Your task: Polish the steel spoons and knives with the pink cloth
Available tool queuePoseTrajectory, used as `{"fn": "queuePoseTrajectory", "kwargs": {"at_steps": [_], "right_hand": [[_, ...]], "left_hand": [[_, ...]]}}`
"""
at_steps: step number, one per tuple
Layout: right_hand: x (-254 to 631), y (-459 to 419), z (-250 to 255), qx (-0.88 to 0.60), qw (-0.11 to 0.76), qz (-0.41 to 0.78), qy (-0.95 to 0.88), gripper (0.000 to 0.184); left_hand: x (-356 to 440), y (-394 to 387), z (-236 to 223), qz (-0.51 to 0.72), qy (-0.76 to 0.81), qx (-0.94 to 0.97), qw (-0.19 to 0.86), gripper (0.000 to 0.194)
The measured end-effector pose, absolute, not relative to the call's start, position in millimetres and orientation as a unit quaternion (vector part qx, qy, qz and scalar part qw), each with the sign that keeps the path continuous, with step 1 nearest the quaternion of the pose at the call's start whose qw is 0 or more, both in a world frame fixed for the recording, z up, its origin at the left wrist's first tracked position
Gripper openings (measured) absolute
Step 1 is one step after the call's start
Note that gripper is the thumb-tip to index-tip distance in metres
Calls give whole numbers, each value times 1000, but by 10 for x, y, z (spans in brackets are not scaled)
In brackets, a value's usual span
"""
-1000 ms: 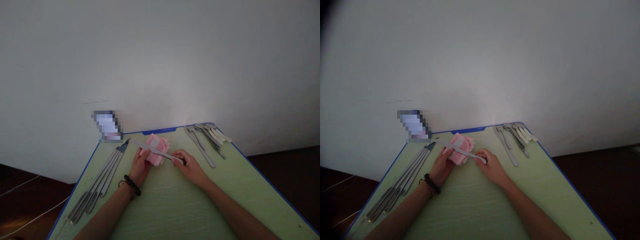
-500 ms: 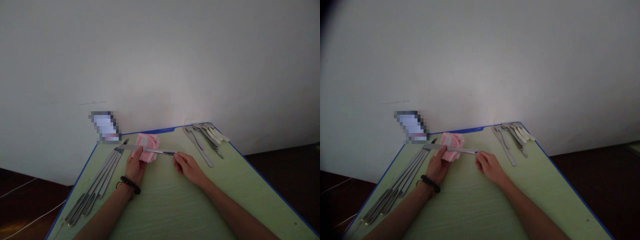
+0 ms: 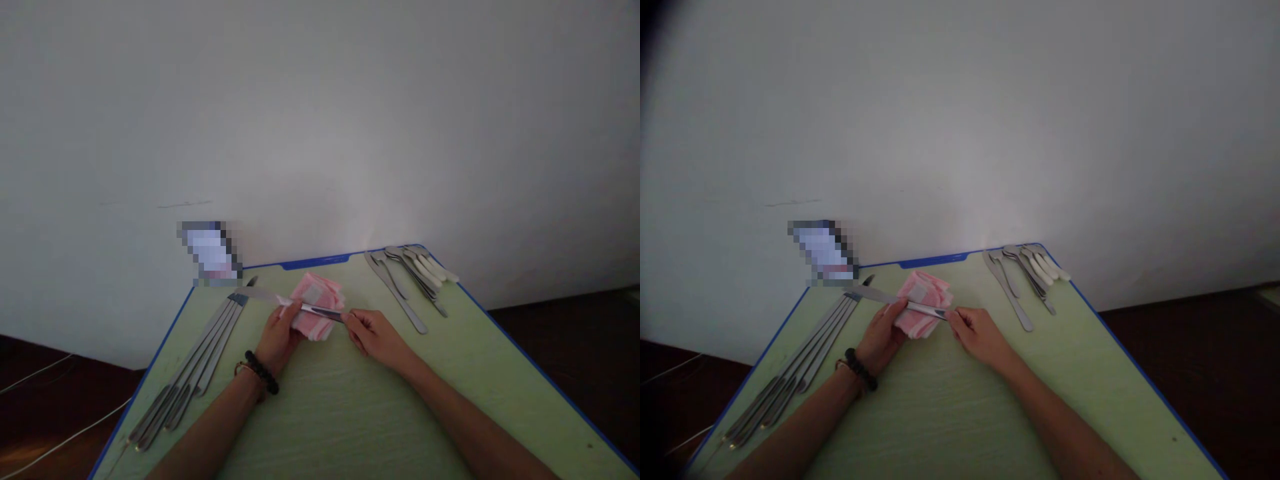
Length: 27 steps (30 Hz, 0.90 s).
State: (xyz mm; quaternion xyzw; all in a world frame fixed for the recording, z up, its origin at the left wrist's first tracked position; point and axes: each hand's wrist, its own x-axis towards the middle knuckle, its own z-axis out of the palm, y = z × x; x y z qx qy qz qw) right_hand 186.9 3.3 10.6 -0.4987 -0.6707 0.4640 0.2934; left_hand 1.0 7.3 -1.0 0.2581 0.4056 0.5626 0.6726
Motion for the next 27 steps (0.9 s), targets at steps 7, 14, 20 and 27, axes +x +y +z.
{"fn": "queuePoseTrajectory", "kwargs": {"at_steps": [7, 14, 20, 27], "right_hand": [[1824, 15, 136, -485, 275, 405, -724, 47], [1803, -3, 130, -491, 289, 399, -718, 47], [1826, -13, 159, -491, 292, 458, -681, 47], [1934, 42, 97, -510, 313, 389, -700, 38]], "left_hand": [[57, -9, 31, 491, 390, 301, 719, 23], [45, -20, 35, 466, 382, 325, 728, 21], [42, 28, 23, 538, 403, 280, 686, 24], [-62, 143, 7, 628, 427, 252, 600, 22]]}}
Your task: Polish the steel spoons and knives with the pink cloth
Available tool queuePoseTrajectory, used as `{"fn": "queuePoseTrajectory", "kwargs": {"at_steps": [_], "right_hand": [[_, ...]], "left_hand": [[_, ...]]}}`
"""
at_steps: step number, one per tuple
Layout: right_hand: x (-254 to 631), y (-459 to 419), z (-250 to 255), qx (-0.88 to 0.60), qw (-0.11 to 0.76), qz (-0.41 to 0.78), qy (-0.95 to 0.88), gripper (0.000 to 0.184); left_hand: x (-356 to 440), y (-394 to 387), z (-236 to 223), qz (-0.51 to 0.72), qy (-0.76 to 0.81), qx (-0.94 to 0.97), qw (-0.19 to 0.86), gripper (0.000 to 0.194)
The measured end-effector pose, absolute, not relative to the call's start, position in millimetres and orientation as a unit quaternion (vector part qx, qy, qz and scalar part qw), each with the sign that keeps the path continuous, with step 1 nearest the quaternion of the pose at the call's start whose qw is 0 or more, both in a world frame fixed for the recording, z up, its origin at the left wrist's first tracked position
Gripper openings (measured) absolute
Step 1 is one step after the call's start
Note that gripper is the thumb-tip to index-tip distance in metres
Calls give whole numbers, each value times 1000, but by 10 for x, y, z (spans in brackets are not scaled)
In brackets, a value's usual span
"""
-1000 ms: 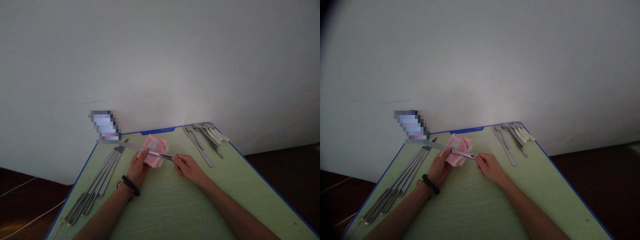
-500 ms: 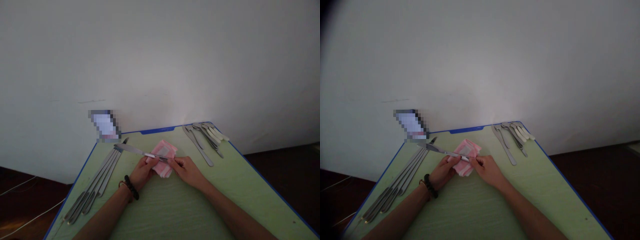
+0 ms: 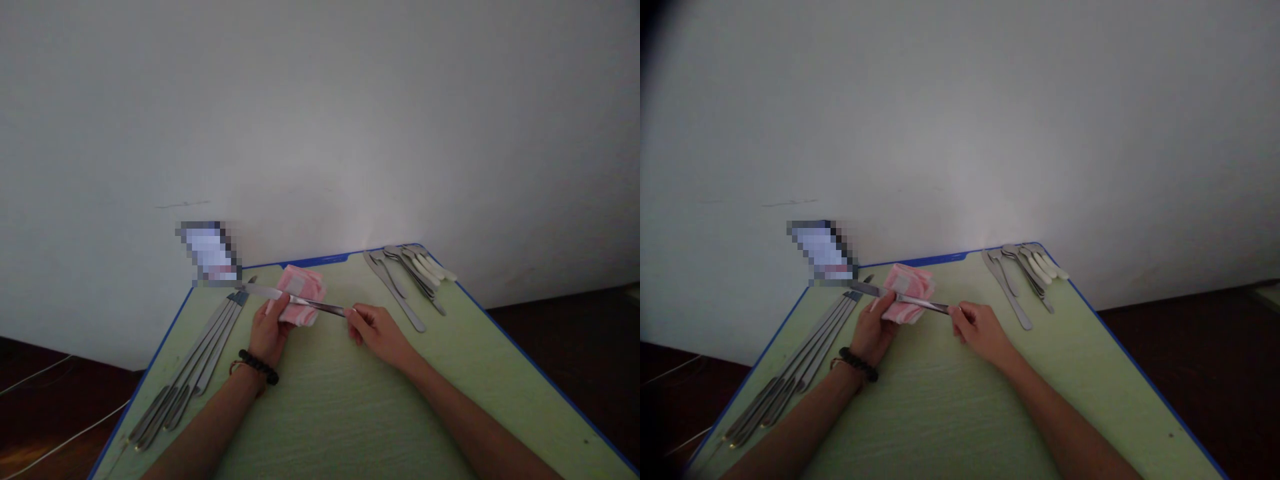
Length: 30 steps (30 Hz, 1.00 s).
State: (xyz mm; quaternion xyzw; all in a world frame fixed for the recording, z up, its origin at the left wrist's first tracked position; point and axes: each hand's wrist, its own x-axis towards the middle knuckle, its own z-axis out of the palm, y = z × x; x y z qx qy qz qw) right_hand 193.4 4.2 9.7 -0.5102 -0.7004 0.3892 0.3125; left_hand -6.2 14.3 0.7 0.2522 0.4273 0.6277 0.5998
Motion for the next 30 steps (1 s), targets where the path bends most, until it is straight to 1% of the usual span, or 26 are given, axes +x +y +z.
{"fn": "queuePoseTrajectory", "kwargs": {"at_steps": [2, 3, 6, 9, 11, 16, 21, 24, 27, 30], "right_hand": [[1928, 28, 68, -510, 325, 307, -735, 26], [1919, 14, 56, -503, 326, 271, -753, 24], [1883, -33, 39, -463, 295, 192, -814, 32], [1854, -55, 42, -459, 260, 129, -839, 32], [1844, -53, 41, -470, 261, 108, -836, 32], [1844, -43, 15, -500, 267, 131, -814, 33], [1840, -58, 12, -513, 254, 220, -790, 32], [1832, -62, 36, -541, 253, 237, -766, 37], [1822, -64, 76, -567, 224, 231, -759, 43], [1818, -61, 114, -575, 199, 230, -760, 44]], "left_hand": [[-73, 152, 0, 628, 436, 256, 591, 21], [-73, 154, -4, 627, 439, 258, 590, 22], [-64, 159, -14, 619, 444, 264, 593, 23], [-57, 167, -17, 609, 441, 270, 602, 24], [-53, 167, -12, 600, 435, 277, 612, 25], [-18, 113, 17, 562, 410, 303, 651, 31], [21, 31, 30, 477, 345, 383, 712, 34], [17, 13, 4, 461, 342, 403, 713, 32], [-1, 13, -42, 449, 346, 418, 710, 30], [-16, 22, -81, 442, 349, 430, 705, 29]]}}
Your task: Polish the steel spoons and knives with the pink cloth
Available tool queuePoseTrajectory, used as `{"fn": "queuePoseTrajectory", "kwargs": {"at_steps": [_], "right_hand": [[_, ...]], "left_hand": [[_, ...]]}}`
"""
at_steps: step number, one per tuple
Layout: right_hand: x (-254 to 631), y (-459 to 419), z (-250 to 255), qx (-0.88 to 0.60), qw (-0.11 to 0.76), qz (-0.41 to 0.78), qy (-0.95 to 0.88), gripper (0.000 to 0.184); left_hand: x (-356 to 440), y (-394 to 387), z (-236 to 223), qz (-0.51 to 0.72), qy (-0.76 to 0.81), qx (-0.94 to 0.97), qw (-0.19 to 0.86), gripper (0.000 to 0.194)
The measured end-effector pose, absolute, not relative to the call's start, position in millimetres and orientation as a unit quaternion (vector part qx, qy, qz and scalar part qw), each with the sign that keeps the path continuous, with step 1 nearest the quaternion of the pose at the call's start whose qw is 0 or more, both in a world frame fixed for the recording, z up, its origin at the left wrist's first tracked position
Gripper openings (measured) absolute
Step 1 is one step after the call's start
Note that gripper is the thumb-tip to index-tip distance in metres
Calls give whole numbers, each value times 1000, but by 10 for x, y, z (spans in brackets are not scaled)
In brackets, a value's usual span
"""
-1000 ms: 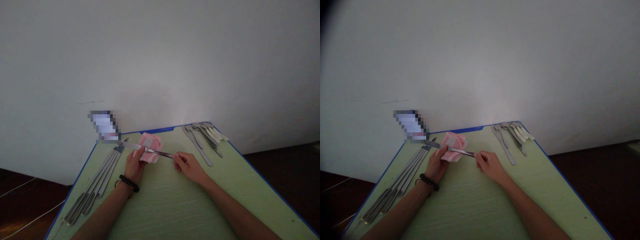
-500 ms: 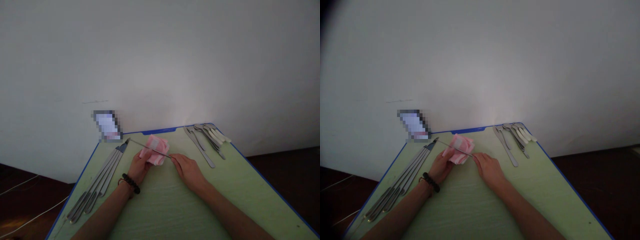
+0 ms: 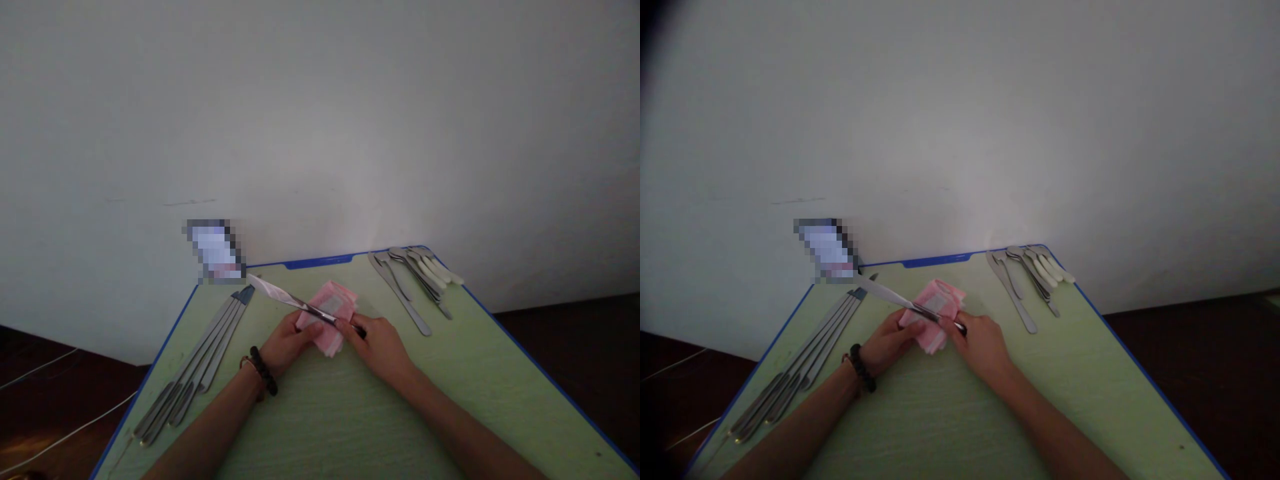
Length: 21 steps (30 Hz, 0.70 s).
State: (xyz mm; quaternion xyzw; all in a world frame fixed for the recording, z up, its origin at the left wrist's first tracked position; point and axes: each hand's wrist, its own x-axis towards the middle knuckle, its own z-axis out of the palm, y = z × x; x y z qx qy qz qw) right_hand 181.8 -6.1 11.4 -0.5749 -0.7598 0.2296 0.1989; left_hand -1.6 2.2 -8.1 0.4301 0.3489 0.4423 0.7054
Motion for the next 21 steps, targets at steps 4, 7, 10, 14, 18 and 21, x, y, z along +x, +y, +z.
{"fn": "queuePoseTrajectory", "kwargs": {"at_steps": [4, 7, 10, 14, 18, 21], "right_hand": [[1857, -22, 140, -574, 178, 220, -769, 44], [1934, 31, 151, -585, 166, 194, -769, 46], [2030, 82, 167, -586, 171, 190, -769, 46], [2130, 129, 170, -594, 177, 195, -760, 47], [2217, 158, 156, -590, 212, 215, -749, 45], [2341, 185, 188, -572, 261, 223, -745, 45]], "left_hand": [[-21, 47, -81, 482, 381, 424, 665, 27], [-19, 68, -56, 538, 401, 375, 640, 29], [-27, 97, -32, 574, 404, 346, 622, 30], [-48, 149, 5, 648, 391, 284, 589, 29], [-56, 183, 32, 671, 389, 237, 585, 27], [-53, 186, 17, 665, 411, 225, 582, 19]]}}
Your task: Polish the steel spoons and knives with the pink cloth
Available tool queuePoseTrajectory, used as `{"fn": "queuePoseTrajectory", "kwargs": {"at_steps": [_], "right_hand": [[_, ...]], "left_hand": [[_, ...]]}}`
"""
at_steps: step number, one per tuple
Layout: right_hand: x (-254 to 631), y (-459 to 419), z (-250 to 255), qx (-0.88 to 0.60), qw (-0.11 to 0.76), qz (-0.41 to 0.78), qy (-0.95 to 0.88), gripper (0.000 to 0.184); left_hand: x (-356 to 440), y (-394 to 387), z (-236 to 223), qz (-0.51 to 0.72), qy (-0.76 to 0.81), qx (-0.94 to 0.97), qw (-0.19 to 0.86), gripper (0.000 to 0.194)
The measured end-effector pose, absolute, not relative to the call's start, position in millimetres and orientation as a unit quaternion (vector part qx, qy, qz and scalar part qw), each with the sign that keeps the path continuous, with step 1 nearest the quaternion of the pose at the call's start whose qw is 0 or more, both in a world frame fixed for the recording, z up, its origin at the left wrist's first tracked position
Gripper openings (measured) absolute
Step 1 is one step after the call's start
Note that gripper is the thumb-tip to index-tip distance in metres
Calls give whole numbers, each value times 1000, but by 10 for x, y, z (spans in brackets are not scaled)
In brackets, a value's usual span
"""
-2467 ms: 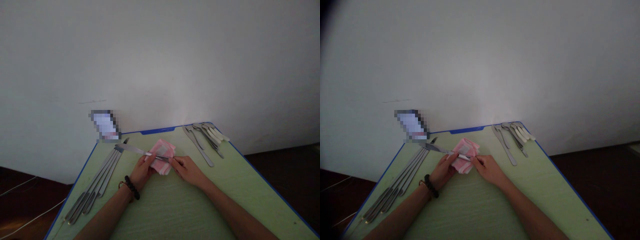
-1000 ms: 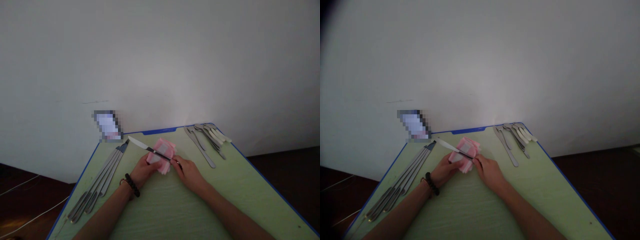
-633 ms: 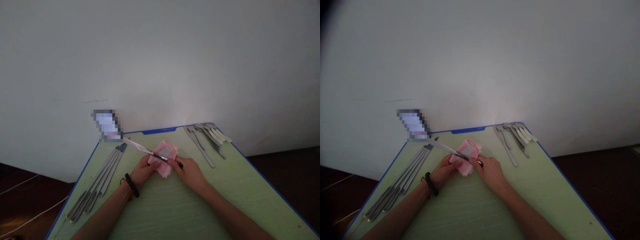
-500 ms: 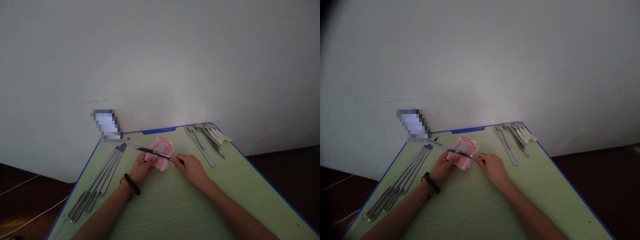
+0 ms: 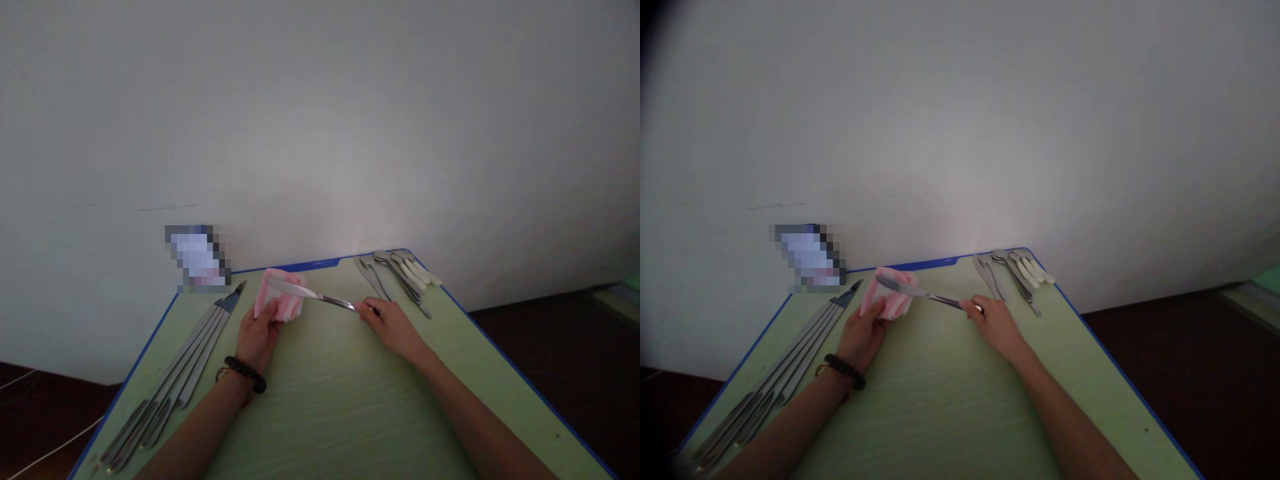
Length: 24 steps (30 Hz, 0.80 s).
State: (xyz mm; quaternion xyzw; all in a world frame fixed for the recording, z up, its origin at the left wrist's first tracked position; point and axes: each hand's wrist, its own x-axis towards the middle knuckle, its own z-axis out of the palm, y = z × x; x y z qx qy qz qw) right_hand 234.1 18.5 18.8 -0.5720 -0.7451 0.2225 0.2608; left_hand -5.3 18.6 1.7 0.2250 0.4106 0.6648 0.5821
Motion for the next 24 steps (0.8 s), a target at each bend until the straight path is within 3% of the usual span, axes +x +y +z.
{"fn": "queuePoseTrajectory", "kwargs": {"at_steps": [6, 12, 16, 19, 24], "right_hand": [[2642, 220, 354, -655, 266, 157, -690, 49], [2551, 117, 402, -717, 145, 104, -674, 44], [2422, 68, 328, -695, 109, 118, -700, 30], [2363, 48, 279, -670, 78, 105, -731, 38], [2285, 25, 246, -638, 57, 34, -767, 33]], "left_hand": [[-57, 179, -41, 625, 446, 294, 569, 24], [-63, 118, -35, 528, 524, 477, 469, 42], [-37, 72, -21, 486, 524, 519, 469, 62], [-21, 65, -19, 474, 521, 541, 460, 58], [-10, 64, -3, 457, 517, 579, 433, 42]]}}
